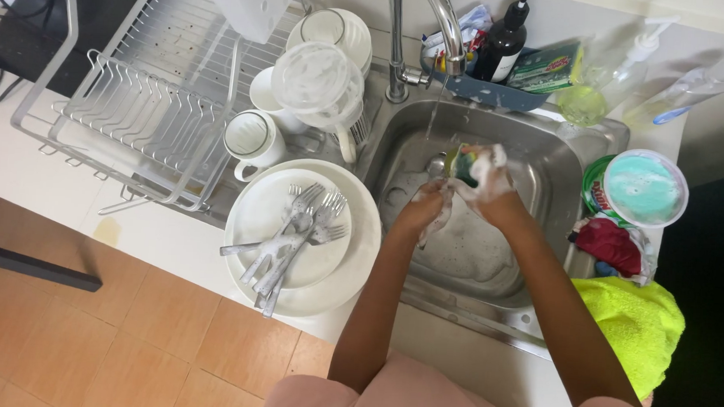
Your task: Washing cutlery and a metal dish rack in a kitchen sink using a sponge.
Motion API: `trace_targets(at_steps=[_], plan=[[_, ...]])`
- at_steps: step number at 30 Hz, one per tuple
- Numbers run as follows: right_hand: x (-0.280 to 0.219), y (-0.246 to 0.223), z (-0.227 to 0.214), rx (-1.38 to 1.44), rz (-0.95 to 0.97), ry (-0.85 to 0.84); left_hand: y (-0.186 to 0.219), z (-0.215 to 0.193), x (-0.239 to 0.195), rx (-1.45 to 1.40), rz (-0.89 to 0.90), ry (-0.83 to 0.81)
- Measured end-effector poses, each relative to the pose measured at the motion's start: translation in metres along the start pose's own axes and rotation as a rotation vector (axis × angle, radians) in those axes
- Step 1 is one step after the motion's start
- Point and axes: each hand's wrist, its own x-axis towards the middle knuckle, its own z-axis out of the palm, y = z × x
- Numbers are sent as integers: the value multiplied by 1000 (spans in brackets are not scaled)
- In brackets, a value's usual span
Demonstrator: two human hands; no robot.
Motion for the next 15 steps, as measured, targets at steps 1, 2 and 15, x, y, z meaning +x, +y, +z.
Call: trace_targets(at_steps=[1,2,15], plan=[[2,-1,-1,-2,-3,1,2,-10,-11,-1,4,0],[2,-1,-1,-112,-71,-7,5,-9,-15,3,3,-5],[0,-6,-14,-656,-551,74,52,13,-38,110,-24,-93]])
